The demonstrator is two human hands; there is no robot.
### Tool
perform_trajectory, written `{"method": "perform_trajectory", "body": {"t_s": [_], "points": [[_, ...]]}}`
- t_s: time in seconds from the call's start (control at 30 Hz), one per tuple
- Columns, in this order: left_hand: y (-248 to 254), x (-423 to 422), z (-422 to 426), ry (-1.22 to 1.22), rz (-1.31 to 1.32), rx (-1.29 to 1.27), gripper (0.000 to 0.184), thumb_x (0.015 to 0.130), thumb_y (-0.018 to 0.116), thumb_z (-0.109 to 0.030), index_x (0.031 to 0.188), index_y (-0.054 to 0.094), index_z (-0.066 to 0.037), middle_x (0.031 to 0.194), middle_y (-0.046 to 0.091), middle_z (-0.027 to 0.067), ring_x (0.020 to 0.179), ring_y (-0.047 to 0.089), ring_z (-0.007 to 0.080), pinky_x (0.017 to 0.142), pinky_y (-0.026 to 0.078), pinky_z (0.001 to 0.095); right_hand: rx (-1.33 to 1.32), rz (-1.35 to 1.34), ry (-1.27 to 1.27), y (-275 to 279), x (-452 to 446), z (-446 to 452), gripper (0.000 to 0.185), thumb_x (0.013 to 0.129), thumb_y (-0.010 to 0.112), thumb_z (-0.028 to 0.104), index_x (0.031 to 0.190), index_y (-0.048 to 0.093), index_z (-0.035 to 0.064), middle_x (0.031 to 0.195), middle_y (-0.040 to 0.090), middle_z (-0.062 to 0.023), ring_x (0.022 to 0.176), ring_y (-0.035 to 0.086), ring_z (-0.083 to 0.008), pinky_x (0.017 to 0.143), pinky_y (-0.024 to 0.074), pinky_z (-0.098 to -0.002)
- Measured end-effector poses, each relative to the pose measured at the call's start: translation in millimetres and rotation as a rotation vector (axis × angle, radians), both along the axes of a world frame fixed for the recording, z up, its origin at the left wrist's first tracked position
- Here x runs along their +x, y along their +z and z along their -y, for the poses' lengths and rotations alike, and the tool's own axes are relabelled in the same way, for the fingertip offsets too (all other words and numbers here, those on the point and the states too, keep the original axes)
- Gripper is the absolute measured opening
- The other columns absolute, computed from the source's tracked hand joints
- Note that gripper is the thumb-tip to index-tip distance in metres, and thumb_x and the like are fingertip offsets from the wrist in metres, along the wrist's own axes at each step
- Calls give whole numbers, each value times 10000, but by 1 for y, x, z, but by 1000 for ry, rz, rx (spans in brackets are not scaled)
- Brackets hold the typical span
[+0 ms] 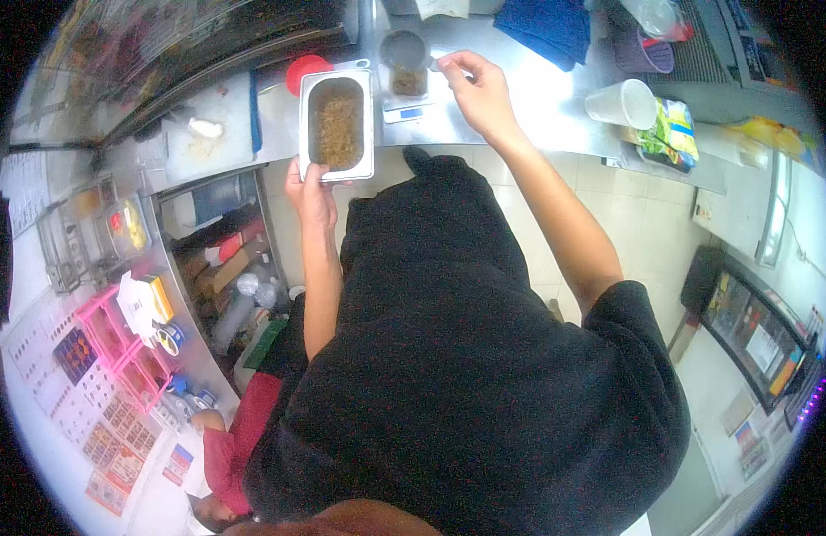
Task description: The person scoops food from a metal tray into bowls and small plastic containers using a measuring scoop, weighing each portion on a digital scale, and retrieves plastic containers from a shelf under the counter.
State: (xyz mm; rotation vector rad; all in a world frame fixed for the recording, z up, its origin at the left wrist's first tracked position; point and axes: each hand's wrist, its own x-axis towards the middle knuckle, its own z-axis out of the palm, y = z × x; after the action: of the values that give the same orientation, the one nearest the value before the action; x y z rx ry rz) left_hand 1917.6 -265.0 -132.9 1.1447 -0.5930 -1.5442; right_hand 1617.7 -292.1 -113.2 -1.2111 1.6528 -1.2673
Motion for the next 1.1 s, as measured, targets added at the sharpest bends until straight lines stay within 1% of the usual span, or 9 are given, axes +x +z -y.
{"method": "perform_trajectory", "body": {"t_s": [0.07,0.17,0.27,0.37,0.5,0.63,0.67,0.77,1.1], "points": [[2,1,1,-12,27,-28,83,841,549,69,873,556,-7,849,654,108,632,671,205,498,623,377,-236,-230,142,22,15,5,195,1001,641,192,939,702,18,840,715,-46,614,623,-174,588,503,-336],[4,-2,3,-50,47,-65,93,837,552,79,836,546,-14,818,628,79,610,640,175,495,621,372,-95,-524,493,71,50,11,137,952,635,136,930,687,11,804,732,-96,659,697,-274,620,544,-379],[6,-4,2,-65,95,-94,128,831,556,94,799,521,-25,767,577,40,583,596,140,493,620,370,-80,-948,637,55,87,25,141,878,650,153,873,690,17,798,739,-170,757,738,-386,664,591,-456],[12,-9,3,-50,169,-98,170,829,562,104,767,493,-38,731,534,11,569,561,115,492,621,370,-160,-1029,746,36,110,31,128,835,645,115,878,691,4,781,730,-194,751,741,-382,655,595,-466],[10,-8,0,-17,163,-88,121,824,558,73,810,565,-47,760,578,10,619,555,98,523,528,291,0,-816,753,12,126,25,124,823,637,88,866,656,-27,757,701,-242,708,715,-413,649,573,-492],[12,-5,-5,-28,148,-95,101,847,584,70,855,568,-29,816,619,43,666,609,129,556,609,346,100,-296,593,-3,112,36,233,927,640,170,894,712,-50,804,725,-207,758,725,-286,727,552,-416],[16,-3,-5,-25,124,-76,110,848,591,80,844,553,-23,827,625,55,663,624,138,559,633,371,274,-178,601,-2,107,36,253,953,658,214,931,739,-24,820,740,-137,773,682,-191,766,528,-357],[22,6,-3,-33,103,-64,98,856,598,84,875,557,-3,875,655,96,686,672,179,567,660,397,269,39,560,6,94,31,246,978,641,214,927,741,-6,834,733,-75,795,633,-136,792,508,-325],[24,-2,7,-29,-10,-4,62,877,561,54,881,545,-6,916,678,141,700,701,215,552,661,388,135,-145,437,35,74,2,236,1023,617,218,1027,694,-5,890,720,-64,809,619,-120,751,503,-309]]}}
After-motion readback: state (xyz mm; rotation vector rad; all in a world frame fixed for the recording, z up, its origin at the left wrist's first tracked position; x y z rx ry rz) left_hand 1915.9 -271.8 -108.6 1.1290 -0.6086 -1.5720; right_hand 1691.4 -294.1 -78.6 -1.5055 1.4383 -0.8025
